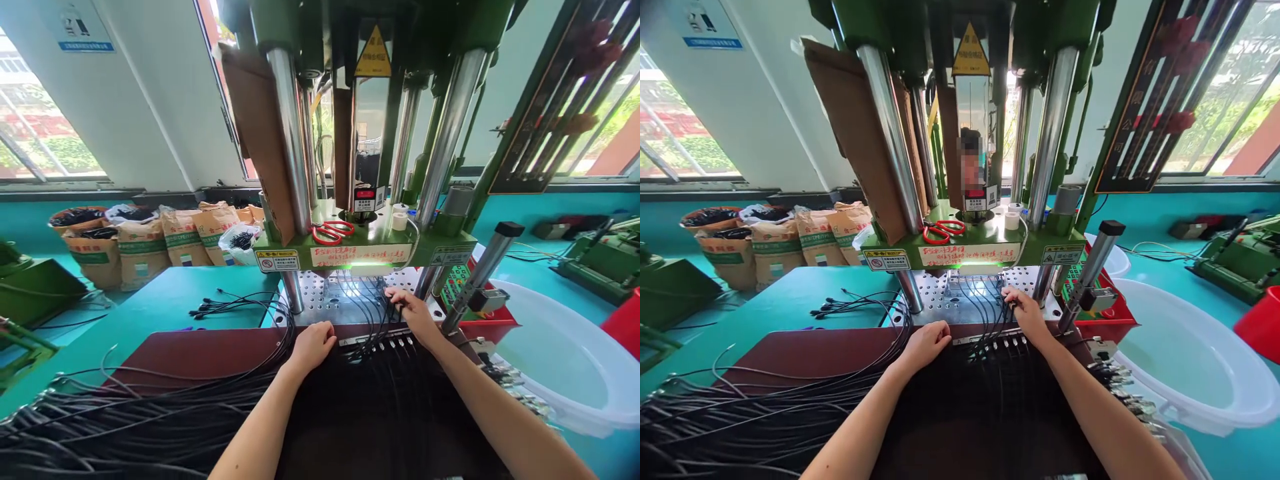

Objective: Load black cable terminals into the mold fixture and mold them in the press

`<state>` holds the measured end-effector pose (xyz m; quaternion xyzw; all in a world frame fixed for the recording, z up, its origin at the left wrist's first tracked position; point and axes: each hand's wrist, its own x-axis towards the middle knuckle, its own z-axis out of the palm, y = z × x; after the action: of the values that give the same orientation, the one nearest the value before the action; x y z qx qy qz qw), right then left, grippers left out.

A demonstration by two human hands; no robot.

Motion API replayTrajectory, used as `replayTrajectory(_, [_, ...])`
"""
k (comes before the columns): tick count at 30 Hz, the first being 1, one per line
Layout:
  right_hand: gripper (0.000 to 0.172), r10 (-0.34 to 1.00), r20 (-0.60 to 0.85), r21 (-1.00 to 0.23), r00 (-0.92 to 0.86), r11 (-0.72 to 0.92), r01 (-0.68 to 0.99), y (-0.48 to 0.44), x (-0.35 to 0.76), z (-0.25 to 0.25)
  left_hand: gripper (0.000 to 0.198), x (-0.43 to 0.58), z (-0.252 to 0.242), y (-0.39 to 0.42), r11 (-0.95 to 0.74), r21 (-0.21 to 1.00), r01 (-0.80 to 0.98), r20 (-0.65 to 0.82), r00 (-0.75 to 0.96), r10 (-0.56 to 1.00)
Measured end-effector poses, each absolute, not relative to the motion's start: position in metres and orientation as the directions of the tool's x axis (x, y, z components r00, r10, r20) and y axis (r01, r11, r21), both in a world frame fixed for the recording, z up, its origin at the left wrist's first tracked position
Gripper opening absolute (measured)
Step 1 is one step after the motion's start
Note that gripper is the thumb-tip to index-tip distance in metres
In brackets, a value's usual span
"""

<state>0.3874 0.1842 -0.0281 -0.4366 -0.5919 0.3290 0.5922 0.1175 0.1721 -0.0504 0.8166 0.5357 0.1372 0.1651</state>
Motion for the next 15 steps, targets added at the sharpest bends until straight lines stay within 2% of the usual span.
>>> replayTrajectory(5, [0.003,0.921,0.367,-0.930,0.133,0.359,0.078,0.204,0.386,-0.028,0.008,0.116,-0.051,0.173,-0.384,0.439,0.812,0.053,0.403,0.914])
replayTrajectory(11, [0.006,0.895,0.415,-0.902,0.163,0.428,-0.060,0.169,0.376,0.002,0.008,0.113,-0.051,0.172,-0.385,0.474,0.792,0.064,0.405,0.912])
replayTrajectory(13, [0.003,0.895,0.429,-0.902,0.124,0.432,-0.002,0.128,0.393,0.007,0.008,0.112,-0.052,0.172,-0.391,0.485,0.782,0.074,0.409,0.909])
replayTrajectory(15, [0.004,0.894,0.425,-0.892,0.144,0.387,0.232,0.075,0.429,0.002,0.008,0.112,-0.053,0.172,-0.390,0.518,0.761,0.087,0.406,0.910])
